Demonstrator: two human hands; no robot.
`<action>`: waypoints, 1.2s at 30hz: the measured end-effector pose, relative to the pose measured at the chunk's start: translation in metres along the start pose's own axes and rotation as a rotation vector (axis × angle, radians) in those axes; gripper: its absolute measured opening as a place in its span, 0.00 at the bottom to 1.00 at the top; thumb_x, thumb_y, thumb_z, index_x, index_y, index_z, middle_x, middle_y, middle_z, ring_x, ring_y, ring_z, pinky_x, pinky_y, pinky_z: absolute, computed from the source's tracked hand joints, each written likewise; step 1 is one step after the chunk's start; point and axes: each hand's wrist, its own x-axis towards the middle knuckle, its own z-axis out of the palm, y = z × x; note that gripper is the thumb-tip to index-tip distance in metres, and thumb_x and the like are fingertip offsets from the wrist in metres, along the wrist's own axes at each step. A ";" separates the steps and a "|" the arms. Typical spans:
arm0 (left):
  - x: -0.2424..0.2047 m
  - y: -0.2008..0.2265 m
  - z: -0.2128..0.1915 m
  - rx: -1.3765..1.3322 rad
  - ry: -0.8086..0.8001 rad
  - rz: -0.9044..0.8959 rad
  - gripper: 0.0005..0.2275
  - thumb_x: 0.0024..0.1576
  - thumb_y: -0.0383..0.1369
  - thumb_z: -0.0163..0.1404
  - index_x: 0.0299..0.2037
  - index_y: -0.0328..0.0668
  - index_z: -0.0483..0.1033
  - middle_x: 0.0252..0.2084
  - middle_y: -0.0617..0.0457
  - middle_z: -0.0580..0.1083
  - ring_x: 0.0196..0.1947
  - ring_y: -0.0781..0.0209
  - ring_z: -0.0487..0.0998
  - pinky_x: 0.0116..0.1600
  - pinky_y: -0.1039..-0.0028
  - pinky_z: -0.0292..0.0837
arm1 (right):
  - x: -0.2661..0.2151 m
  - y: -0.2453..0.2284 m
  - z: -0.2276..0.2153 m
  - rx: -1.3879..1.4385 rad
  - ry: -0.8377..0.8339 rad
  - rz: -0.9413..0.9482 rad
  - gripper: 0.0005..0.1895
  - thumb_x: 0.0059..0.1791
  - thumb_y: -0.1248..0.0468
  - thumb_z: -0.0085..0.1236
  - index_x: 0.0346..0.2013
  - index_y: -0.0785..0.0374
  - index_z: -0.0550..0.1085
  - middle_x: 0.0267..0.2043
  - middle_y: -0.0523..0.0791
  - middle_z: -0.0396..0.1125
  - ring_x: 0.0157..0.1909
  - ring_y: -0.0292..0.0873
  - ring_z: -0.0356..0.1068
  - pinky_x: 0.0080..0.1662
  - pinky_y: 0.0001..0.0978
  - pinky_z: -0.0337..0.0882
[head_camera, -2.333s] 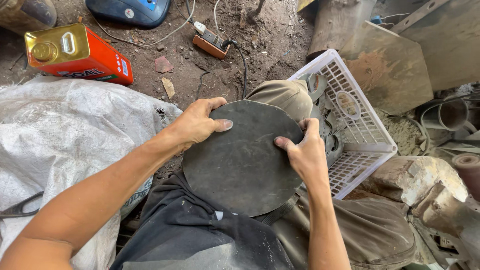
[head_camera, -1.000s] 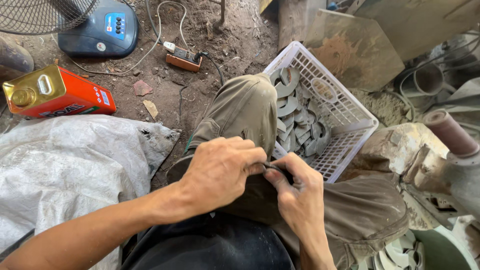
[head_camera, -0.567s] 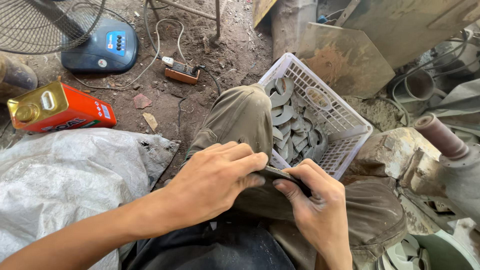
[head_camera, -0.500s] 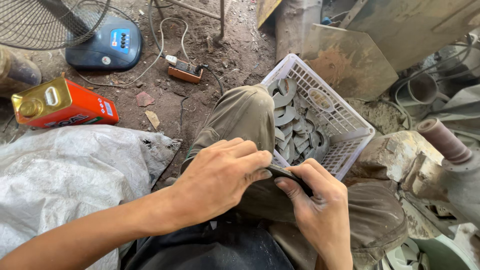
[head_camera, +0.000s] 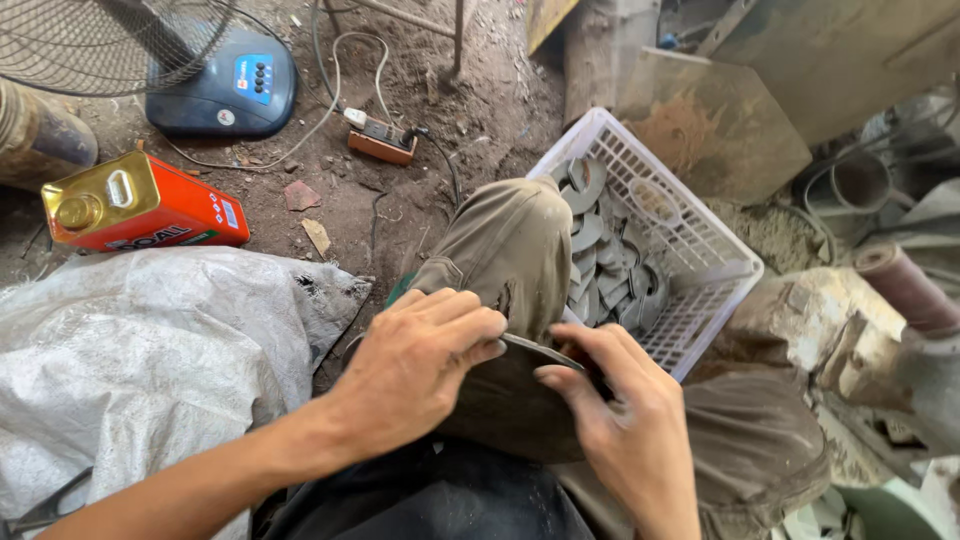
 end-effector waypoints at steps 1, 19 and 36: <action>0.000 -0.001 -0.006 -0.018 -0.034 -0.014 0.06 0.58 0.31 0.54 0.41 0.40 0.74 0.35 0.51 0.72 0.39 0.50 0.75 0.44 0.61 0.68 | 0.001 0.002 -0.001 0.024 -0.018 0.022 0.12 0.43 0.70 0.65 0.40 0.68 0.77 0.30 0.44 0.69 0.30 0.39 0.69 0.36 0.29 0.68; 0.006 0.008 0.009 0.157 0.042 -0.046 0.05 0.54 0.32 0.57 0.32 0.44 0.73 0.29 0.55 0.70 0.34 0.54 0.75 0.39 0.61 0.67 | 0.002 0.010 0.034 0.020 0.043 0.061 0.07 0.43 0.71 0.66 0.33 0.68 0.76 0.28 0.46 0.67 0.27 0.40 0.66 0.33 0.33 0.65; 0.012 -0.002 0.015 -0.008 -0.029 -0.065 0.07 0.58 0.33 0.54 0.40 0.41 0.74 0.31 0.50 0.74 0.37 0.48 0.78 0.42 0.59 0.71 | 0.016 0.012 0.012 -0.107 -0.027 0.009 0.08 0.44 0.68 0.65 0.34 0.69 0.75 0.28 0.49 0.67 0.27 0.48 0.67 0.32 0.37 0.65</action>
